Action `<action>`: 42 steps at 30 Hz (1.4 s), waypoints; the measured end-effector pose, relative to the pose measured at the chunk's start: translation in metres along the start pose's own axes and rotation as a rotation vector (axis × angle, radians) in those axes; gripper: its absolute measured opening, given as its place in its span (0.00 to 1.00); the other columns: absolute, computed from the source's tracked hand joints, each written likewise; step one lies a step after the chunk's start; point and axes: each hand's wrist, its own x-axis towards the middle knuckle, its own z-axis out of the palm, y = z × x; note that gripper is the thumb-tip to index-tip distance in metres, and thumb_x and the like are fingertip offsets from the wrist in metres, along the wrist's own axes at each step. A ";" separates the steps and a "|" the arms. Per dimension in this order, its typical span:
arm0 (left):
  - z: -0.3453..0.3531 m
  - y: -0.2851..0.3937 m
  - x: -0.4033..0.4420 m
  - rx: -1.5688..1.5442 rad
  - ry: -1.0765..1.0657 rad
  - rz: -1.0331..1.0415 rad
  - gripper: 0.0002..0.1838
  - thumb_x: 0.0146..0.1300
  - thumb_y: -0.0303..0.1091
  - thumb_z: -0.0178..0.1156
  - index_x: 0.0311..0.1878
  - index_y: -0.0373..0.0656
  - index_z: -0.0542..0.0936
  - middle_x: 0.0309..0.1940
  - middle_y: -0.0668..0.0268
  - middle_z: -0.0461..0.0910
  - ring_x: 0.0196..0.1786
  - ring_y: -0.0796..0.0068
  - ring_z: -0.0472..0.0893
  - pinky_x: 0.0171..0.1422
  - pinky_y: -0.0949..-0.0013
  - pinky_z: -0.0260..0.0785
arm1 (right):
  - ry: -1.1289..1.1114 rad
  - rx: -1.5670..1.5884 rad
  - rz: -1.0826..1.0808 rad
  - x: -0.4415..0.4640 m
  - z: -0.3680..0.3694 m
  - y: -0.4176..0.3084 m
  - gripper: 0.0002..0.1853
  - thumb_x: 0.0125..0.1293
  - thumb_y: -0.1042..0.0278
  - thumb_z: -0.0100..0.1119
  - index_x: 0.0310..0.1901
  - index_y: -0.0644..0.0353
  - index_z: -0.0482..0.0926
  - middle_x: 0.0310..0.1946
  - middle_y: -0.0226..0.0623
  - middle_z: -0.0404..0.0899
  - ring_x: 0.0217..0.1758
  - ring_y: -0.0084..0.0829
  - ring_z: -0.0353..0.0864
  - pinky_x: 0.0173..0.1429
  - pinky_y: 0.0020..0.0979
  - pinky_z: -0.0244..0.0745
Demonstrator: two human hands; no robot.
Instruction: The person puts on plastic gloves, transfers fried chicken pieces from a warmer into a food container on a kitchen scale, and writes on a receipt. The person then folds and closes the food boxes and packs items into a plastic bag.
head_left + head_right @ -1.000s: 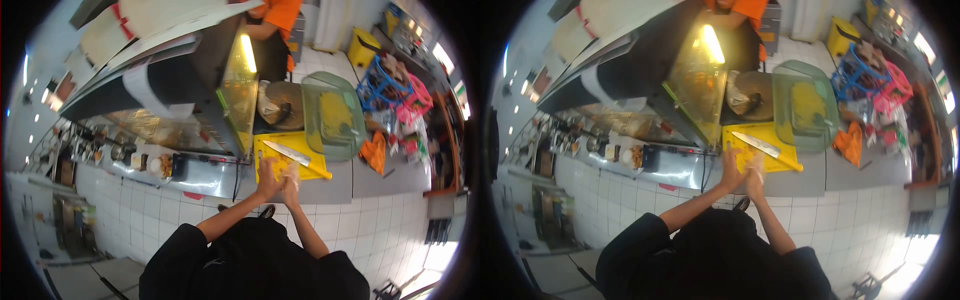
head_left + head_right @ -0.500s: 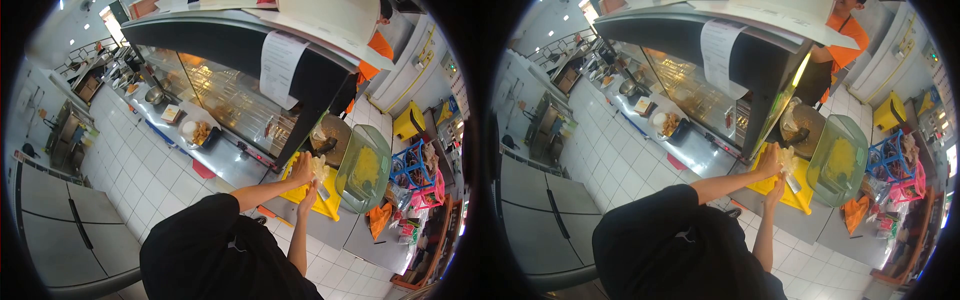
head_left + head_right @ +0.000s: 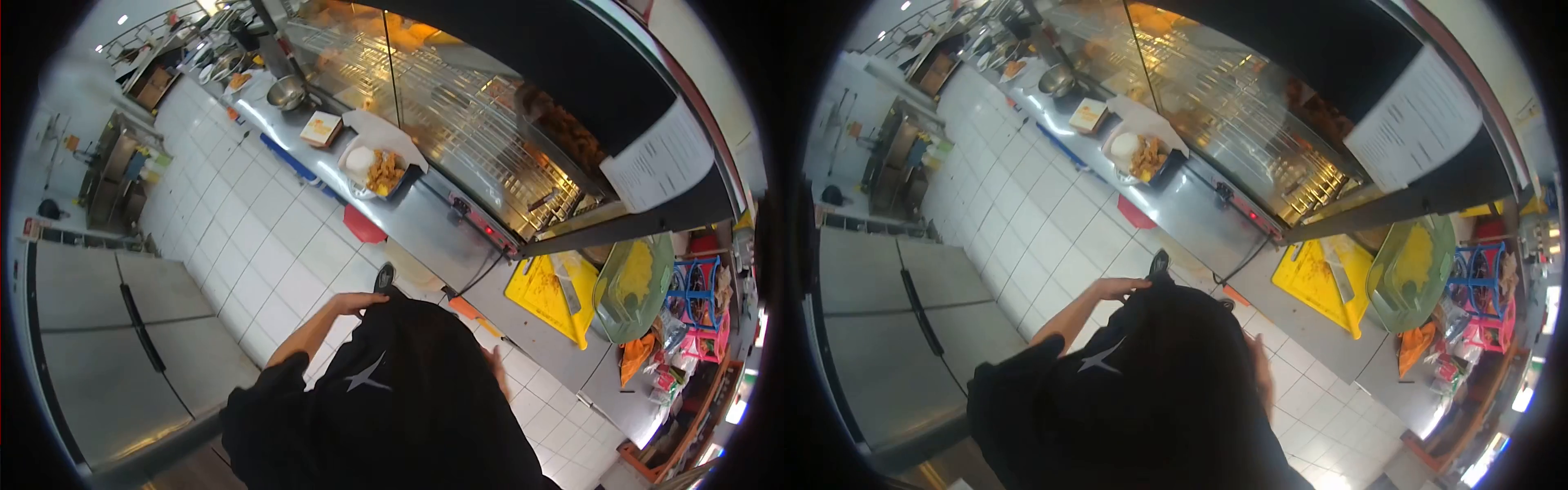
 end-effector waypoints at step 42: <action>-0.029 0.229 -0.071 0.103 -0.030 0.466 0.38 0.62 0.26 0.69 0.74 0.38 0.63 0.62 0.55 0.75 0.62 0.58 0.78 0.65 0.56 0.74 | 0.853 0.089 -1.413 -0.205 0.208 -0.256 0.26 0.76 0.75 0.53 0.72 0.70 0.63 0.44 0.42 0.87 0.41 0.21 0.86 0.45 0.23 0.78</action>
